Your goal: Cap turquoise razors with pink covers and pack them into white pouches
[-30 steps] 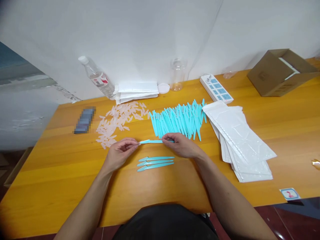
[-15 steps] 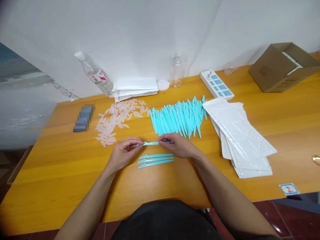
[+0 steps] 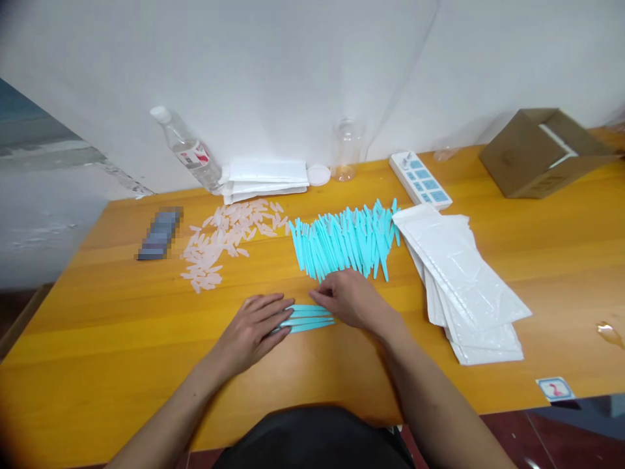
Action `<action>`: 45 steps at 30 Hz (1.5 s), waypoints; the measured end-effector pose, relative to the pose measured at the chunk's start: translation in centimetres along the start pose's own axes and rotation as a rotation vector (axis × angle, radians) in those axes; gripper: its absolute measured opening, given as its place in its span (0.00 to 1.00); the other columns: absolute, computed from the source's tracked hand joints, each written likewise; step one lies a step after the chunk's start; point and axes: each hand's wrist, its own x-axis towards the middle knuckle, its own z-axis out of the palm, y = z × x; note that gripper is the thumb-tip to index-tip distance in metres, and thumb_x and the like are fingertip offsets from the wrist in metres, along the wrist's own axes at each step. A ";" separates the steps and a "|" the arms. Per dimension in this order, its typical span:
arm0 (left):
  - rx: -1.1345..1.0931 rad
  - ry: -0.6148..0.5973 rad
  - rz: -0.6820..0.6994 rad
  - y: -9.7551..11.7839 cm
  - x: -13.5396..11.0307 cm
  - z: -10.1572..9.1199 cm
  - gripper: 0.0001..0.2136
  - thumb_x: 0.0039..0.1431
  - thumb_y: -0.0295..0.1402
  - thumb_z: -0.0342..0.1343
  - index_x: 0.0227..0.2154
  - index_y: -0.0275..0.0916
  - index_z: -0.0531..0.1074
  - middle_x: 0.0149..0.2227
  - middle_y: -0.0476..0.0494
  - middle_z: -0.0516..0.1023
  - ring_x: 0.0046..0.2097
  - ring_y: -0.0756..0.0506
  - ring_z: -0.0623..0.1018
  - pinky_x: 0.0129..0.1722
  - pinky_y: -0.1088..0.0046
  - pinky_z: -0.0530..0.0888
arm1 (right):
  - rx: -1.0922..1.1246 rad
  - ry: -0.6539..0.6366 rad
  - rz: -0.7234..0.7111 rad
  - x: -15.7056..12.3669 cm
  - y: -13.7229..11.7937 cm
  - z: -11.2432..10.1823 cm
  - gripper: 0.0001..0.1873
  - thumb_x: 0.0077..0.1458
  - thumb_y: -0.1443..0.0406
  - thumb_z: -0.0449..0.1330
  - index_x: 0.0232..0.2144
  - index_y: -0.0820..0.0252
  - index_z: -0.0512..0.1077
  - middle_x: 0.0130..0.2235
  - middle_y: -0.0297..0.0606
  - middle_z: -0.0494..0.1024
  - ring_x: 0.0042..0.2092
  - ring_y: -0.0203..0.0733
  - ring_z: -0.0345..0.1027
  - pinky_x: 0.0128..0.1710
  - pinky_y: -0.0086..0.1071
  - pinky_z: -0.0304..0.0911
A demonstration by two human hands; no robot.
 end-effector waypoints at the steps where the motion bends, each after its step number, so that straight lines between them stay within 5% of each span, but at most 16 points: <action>1: 0.019 0.003 0.014 0.2 -0.3 0.3 0.18 0.65 0.33 0.57 0.58 0.46 0.72 0.58 0.39 0.77 0.61 0.36 0.73 0.56 0.53 0.69 | -0.085 0.052 0.032 0.1 0.4 -0.5 0.23 0.60 0.53 0.58 0.19 0.57 0.76 0.22 0.37 0.76 0.25 0.39 0.63 0.29 0.34 0.49; 7: -0.020 0.056 0.029 0.9 -0.9 0.4 0.21 0.65 0.32 0.58 0.60 0.47 0.69 0.58 0.38 0.77 0.61 0.37 0.73 0.57 0.54 0.70 | -0.402 0.484 0.336 1.2 4.1 -2.4 0.18 0.59 0.51 0.57 0.34 0.57 0.79 0.32 0.43 0.81 0.32 0.47 0.71 0.32 0.36 0.56; 11: -0.036 0.171 -0.075 0.0 -0.8 -1.9 0.23 0.64 0.33 0.59 0.61 0.50 0.68 0.60 0.38 0.74 0.61 0.38 0.73 0.59 0.55 0.70 | -0.456 0.523 0.411 1.9 5.7 -2.6 0.18 0.58 0.55 0.57 0.40 0.62 0.78 0.36 0.47 0.82 0.36 0.50 0.73 0.37 0.39 0.59; 17: 0.063 0.324 -0.325 -4.3 -2.5 -6.2 0.14 0.65 0.35 0.56 0.52 0.46 0.76 0.54 0.41 0.78 0.55 0.41 0.77 0.58 0.60 0.71 | -0.252 0.531 0.447 1.8 5.8 -3.2 0.14 0.54 0.56 0.58 0.33 0.59 0.77 0.29 0.42 0.80 0.34 0.49 0.72 0.36 0.37 0.59; 22: 0.183 0.284 -0.505 -7.2 -4.2 -8.2 0.13 0.67 0.40 0.54 0.47 0.44 0.79 0.49 0.44 0.80 0.51 0.42 0.78 0.54 0.65 0.73 | -0.130 0.641 0.370 1.4 4.7 -3.6 0.06 0.49 0.59 0.59 0.29 0.55 0.70 0.27 0.35 0.76 0.30 0.43 0.67 0.32 0.34 0.57; 30: 0.318 0.041 -0.529 -9.0 -3.2 -8.9 0.15 0.66 0.43 0.50 0.44 0.46 0.81 0.45 0.44 0.80 0.43 0.42 0.79 0.45 0.66 0.74 | -0.060 0.495 0.156 1.5 2.2 -0.7 0.02 0.49 0.64 0.56 0.29 0.53 0.65 0.24 0.30 0.66 0.24 0.37 0.54 0.28 0.31 0.52; 35: 0.327 -0.001 -0.556 -9.7 -2.5 -8.8 0.15 0.66 0.42 0.50 0.44 0.46 0.80 0.47 0.43 0.79 0.46 0.41 0.78 0.45 0.65 0.73 | -0.018 0.273 -0.003 1.4 0.6 2.0 0.19 0.55 0.65 0.53 0.50 0.55 0.69 0.26 0.29 0.70 0.25 0.37 0.59 0.29 0.30 0.53; 42: 0.281 -0.047 -0.628 -9.6 -1.8 -9.3 0.16 0.65 0.43 0.50 0.45 0.44 0.79 0.47 0.42 0.79 0.44 0.41 0.79 0.44 0.66 0.73 | -0.004 0.111 -0.188 1.3 0.1 3.1 0.20 0.68 0.59 0.48 0.52 0.53 0.75 0.42 0.38 0.82 0.40 0.42 0.74 0.40 0.32 0.61; 45: 0.285 -0.062 -0.636 -9.7 -1.6 -9.4 0.17 0.65 0.44 0.50 0.46 0.44 0.79 0.46 0.42 0.79 0.42 0.41 0.80 0.42 0.66 0.73 | -0.121 0.103 -0.175 1.2 0.0 3.1 0.22 0.69 0.59 0.45 0.56 0.52 0.73 0.41 0.39 0.82 0.42 0.45 0.75 0.41 0.33 0.61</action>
